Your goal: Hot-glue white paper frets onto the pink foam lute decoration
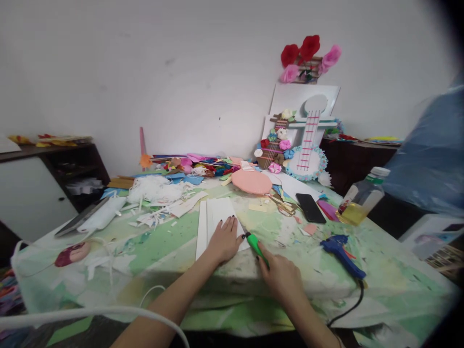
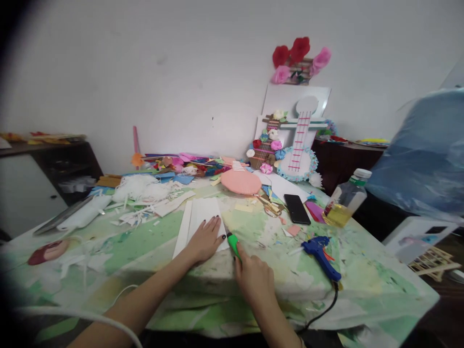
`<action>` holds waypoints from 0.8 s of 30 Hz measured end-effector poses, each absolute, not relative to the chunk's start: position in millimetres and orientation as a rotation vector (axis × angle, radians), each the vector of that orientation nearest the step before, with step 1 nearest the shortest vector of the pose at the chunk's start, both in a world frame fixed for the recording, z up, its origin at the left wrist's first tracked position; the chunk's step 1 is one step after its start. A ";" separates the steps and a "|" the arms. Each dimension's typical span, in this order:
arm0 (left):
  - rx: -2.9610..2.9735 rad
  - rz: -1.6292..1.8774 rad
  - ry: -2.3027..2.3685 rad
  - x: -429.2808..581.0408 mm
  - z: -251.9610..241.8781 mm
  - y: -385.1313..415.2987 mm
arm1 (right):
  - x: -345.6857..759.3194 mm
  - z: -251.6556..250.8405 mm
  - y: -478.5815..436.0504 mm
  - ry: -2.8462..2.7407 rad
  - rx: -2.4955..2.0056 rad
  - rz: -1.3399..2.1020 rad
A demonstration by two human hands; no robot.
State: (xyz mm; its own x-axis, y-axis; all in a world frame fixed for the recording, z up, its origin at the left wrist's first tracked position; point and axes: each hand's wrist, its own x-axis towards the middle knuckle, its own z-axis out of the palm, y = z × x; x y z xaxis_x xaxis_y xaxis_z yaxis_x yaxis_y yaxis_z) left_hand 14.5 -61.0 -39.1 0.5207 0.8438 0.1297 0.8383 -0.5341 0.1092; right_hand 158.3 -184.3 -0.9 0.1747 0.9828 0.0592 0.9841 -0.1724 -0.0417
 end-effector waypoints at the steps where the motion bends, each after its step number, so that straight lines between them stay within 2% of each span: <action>1: 2.706 0.266 1.489 14.7 -39.2 -62.0 | 158.9 -0.7 -186.0 -1.971 -2.361 -0.022; 13: 2.678 0.274 1.378 5.8 -16.5 -8.0 | 160.7 -2.1 -184.4 -2.000 -2.369 0.004; 19: 2.721 0.447 1.494 14.7 -30.3 -12.8 | 160.6 3.0 -185.2 -2.003 -2.346 0.026; 24: 2.707 0.381 1.560 15.3 -37.9 -14.3 | 156.5 3.0 -180.7 -1.965 -2.368 0.052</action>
